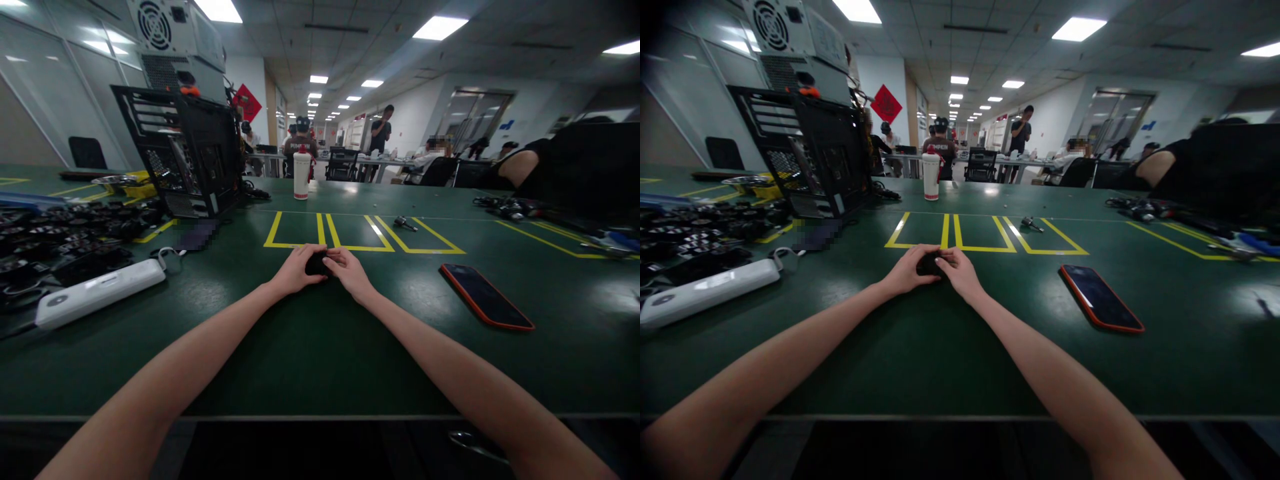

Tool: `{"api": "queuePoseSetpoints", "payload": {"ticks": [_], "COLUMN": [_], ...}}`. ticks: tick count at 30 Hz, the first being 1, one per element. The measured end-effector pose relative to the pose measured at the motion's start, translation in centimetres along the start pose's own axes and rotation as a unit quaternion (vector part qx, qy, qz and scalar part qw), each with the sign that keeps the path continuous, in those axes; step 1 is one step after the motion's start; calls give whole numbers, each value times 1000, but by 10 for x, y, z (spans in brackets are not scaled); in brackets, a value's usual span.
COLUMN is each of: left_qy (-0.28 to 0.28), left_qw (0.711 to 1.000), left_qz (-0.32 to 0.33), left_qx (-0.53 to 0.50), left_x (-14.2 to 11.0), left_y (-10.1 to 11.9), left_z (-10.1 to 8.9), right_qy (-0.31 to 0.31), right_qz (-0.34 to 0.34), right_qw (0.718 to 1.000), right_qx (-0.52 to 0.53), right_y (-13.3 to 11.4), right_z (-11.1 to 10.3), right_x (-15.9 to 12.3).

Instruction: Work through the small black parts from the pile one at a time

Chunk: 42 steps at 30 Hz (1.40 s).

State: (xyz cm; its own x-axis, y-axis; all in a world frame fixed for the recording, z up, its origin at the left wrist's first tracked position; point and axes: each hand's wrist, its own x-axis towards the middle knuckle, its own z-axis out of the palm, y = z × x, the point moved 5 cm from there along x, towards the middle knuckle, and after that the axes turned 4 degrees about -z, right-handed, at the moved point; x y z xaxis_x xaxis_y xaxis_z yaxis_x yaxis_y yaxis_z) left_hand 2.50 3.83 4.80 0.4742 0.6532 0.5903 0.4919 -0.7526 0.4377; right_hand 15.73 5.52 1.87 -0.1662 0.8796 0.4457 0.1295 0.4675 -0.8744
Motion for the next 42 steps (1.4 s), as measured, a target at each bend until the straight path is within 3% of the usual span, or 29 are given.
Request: {"api": "queuePoseSetpoints", "payload": {"ticks": [6, 12, 20, 30, 38, 42], "left_qy": [-9, -5, -11, -5, -8, -9], "left_qw": [1000, 1000, 1000, 1000, 1000, 1000], "left_qz": [-8, -5, -16, -6, -10, -9], "left_qx": [-1, -3, -3, -3, -1, -10], "left_x": [0, 0, 1, 2, 4, 3], "left_y": [-2, -1, 0, -4, -6, -6], "left_z": [0, 0, 0, 2, 3, 3], "right_qy": [-47, -68, -10, -66, -5, -22], "right_qz": [34, 15, 13, 18, -14, 20], "right_qw": [998, 993, 1000, 992, 999, 998], "right_qx": [-5, 93, 24, 111, 43, 52], "right_y": [3, -3, -3, -6, -9, -4], "right_z": [0, 3, -1, 4, 1, 2], "right_x": [2, -4, 0, -5, -3, 0]}}
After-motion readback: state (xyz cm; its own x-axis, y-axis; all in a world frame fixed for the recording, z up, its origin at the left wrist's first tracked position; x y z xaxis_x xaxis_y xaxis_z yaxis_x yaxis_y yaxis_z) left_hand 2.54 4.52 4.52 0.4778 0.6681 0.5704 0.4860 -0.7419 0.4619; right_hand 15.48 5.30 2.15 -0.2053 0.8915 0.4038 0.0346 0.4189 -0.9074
